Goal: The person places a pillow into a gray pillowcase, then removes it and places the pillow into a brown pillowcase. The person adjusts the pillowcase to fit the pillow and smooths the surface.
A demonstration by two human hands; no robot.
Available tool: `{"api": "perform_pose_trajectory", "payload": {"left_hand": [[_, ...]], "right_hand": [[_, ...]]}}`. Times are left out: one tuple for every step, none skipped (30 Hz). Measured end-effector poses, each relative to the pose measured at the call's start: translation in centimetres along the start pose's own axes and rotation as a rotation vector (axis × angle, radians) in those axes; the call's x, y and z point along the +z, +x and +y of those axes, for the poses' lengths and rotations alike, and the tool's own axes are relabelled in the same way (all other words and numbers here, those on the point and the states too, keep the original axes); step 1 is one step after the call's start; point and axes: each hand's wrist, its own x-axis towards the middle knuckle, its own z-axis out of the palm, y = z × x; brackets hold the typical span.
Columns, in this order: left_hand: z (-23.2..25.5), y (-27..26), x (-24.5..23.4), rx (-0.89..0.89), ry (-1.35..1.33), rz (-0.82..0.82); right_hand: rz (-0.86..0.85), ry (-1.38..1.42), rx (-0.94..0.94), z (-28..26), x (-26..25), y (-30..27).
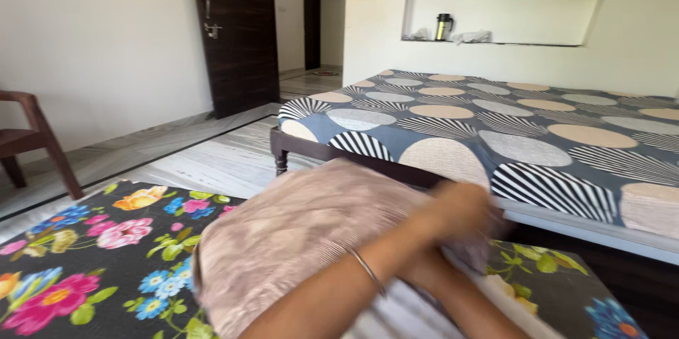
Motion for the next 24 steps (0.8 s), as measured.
{"api": "perform_pose_trajectory", "payload": {"left_hand": [[3.7, 0.3, 0.3, 0.142, 0.024, 0.077], [7.7, -0.5, 1.1, -0.020, -0.254, 0.044], [10.4, -2.4, 1.5, 0.083, -0.108, 0.059], [12.1, -4.1, 1.7, 0.186, 0.033, 0.071], [11.3, -4.7, 0.9, 0.113, 0.028, 0.069], [9.9, -5.3, 0.3, 0.045, 0.016, 0.063], [9.5, -5.9, 0.1, -0.024, 0.005, 0.057], [8.9, -7.9, 0.3, -0.088, 0.076, 0.114], [8.0, -10.9, 0.3, -0.152, 0.148, 0.170], [8.1, -13.6, 0.5, -0.164, 0.131, 0.266], [8.4, -16.2, 0.5, -0.176, 0.114, 0.362], [8.6, -18.6, 0.2, -0.202, 0.136, 0.375], [9.0, -21.0, -0.2, -0.228, 0.157, 0.388], [9.3, -23.1, -0.8, -0.259, 0.190, 0.451], [9.5, -25.0, -1.5, -0.290, 0.223, 0.514], [9.4, -26.9, -2.3, -0.355, 0.135, 0.525], [9.4, -28.7, -3.0, -0.421, 0.048, 0.534], [9.6, -30.4, -3.6, -0.486, 0.077, 0.487], [9.8, -32.0, -4.1, -0.549, 0.107, 0.439], [9.9, -33.4, -4.6, -0.531, 0.132, 0.448], [10.1, -34.7, -5.1, -0.512, 0.157, 0.457], [10.3, -35.8, -5.5, -0.495, 0.186, 0.467], [10.4, -36.7, -5.9, -0.513, 0.198, 0.424], [10.3, -37.5, -6.5, -0.531, 0.215, 0.382]], "right_hand": [[-0.014, -0.010, 0.024, 0.4, 0.6, 0.6], [-0.029, -0.025, 0.054, 0.5, 0.6, 1.2], [-0.035, -0.035, 0.074, 0.6, 0.4, 1.7], [-0.046, -0.047, 0.098, 0.5, 0.8, 1.9], [-0.054, -0.054, 0.119, 0.7, 1.5, 2.0], [-0.065, -0.060, 0.146, 0.9, 2.0, 1.7], [-0.075, -0.063, 0.173, 0.5, 1.7, 1.1], [-0.083, -0.067, 0.183, 0.2, 1.6, 1.1], [-0.085, -0.063, 0.190, -0.4, 1.1, 0.9], [-0.083, -0.063, 0.188, -1.2, 0.7, 0.6], [-0.082, -0.059, 0.181, -2.1, 0.3, 0.3], [-0.082, -0.058, 0.181, -3.0, -0.1, -0.6], [-0.082, -0.062, 0.172, -4.0, -0.4, -1.4], [-0.080, -0.063, 0.161, -5.0, -0.7, -2.1], [-0.078, -0.070, 0.148, -6.0, -0.8, -2.9], [-0.084, -0.083, 0.133, -6.9, -0.7, -3.8], [-0.092, -0.096, 0.112, -7.9, -0.2, -4.5], [-0.104, -0.113, 0.101, -8.8, 0.0, -5.1], [-0.116, -0.137, 0.073, -10.1, 0.9, -5.9], [-0.127, -0.164, 0.055, -11.1, 1.2, -6.0], [-0.135, -0.190, 0.039, -12.1, 1.5, -6.1], [-0.150, -0.214, 0.040, -13.2, 1.6, -5.8], [-0.162, -0.231, 0.037, -14.4, 1.6, -5.9], [-0.189, -0.243, 0.050, -15.3, 1.3, -5.7]]}}
